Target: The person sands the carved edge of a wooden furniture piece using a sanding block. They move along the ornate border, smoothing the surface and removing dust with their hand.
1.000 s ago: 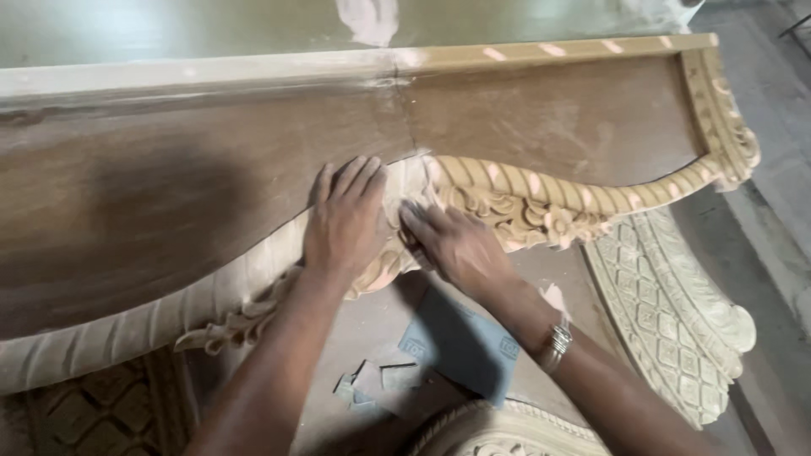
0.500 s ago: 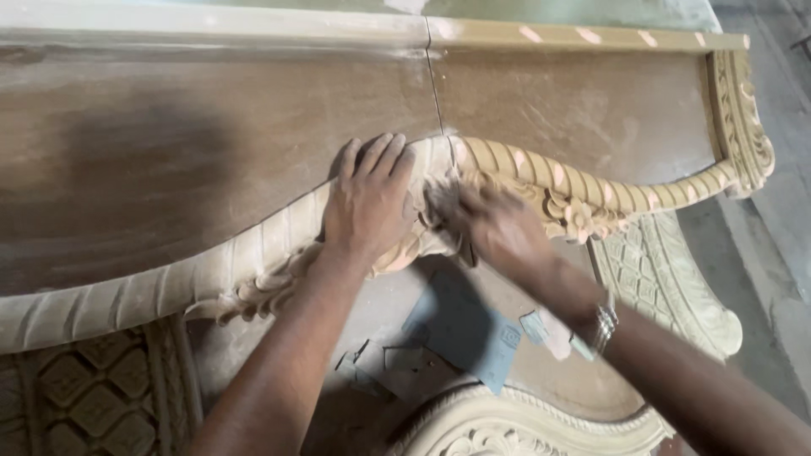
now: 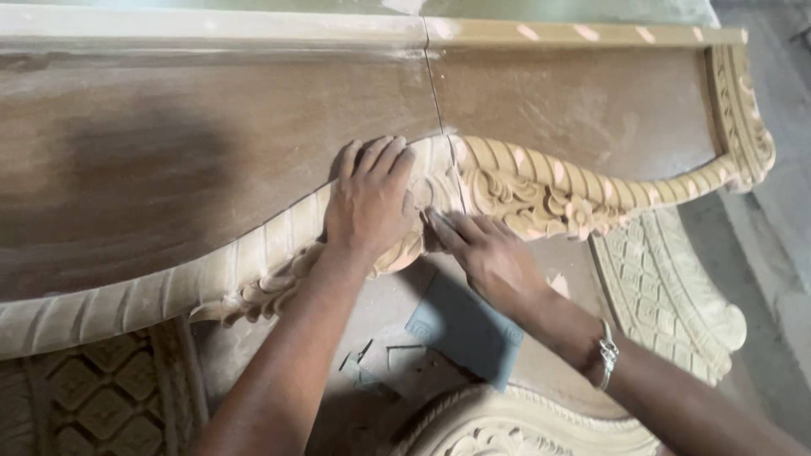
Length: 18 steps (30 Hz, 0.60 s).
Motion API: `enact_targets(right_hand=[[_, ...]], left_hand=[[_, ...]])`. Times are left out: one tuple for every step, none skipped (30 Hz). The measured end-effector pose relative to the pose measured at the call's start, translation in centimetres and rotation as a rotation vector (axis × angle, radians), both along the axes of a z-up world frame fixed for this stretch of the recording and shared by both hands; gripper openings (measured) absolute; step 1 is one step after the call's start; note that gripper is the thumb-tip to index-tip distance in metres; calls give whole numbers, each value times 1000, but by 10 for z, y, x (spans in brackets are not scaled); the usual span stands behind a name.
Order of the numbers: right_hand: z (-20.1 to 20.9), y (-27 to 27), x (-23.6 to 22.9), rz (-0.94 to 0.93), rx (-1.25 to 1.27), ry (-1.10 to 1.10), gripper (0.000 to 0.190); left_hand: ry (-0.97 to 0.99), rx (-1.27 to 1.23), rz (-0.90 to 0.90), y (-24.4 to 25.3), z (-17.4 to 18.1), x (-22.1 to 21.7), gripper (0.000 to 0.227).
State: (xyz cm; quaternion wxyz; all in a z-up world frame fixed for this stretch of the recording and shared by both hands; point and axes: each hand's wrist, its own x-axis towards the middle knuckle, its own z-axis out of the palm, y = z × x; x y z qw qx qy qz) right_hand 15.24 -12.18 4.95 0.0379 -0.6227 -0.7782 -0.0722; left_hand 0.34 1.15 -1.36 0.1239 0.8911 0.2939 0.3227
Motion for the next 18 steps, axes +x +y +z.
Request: enact_targets(right_hand=[[0,0,-1,19,-16,46,69],[-1,-1,0,-32,-113,-1,66],[-4,-3,0,-96,-203,-40,64],[-8,-6,0,-161,-294,-79,63],[-10,-7,3,-110,-188,-65,64],[-13,-7,5,-60,-82,-52,64],[-16,-9,4,-22,22,-34,65],[-18,-10,3,-54,-31,21,63],[-18,-7,2,-66,-85,70,61],[-15,-5,0,-77,-140,119,60],[-15,-11,-6,-116,-163,96,59],[-12,-15,-11,-154,-186,73,58],[-7,-14,-14,-190,-191,47,57],[-1,-15,-19,-202,-200,70,60],[6,-15,-22,-215,-205,90,64],[13,-12,-25,-229,-210,110,67],[20,-10,-23,-81,-103,202,58],[25,-9,-21,68,2,295,50]], left_hand=[[7,-19,-5,0,-1,-1,50],[14,-37,-10,-1,-2,-1,49],[16,-31,-11,-2,-2,-3,49],[19,-25,-12,-3,-3,-4,49],[9,-18,-3,-4,-2,-3,49],[3,-15,7,-3,-2,-1,50],[2,-12,4,-3,-2,0,51],[0,-9,1,-1,-2,1,52],[2,2,5,1,-1,1,52],[4,12,10,3,-1,1,51],[15,11,-4,-2,-3,-1,51],[10,-18,-8,-8,-4,-3,51],[2,-28,-10,-8,-2,-3,51],[-6,-38,-11,-6,0,-3,50],[7,-19,-6,-3,3,-2,49],[19,0,-1,1,5,0,49],[30,1,13,1,4,1,48],[6,1,9,0,2,3,49]])
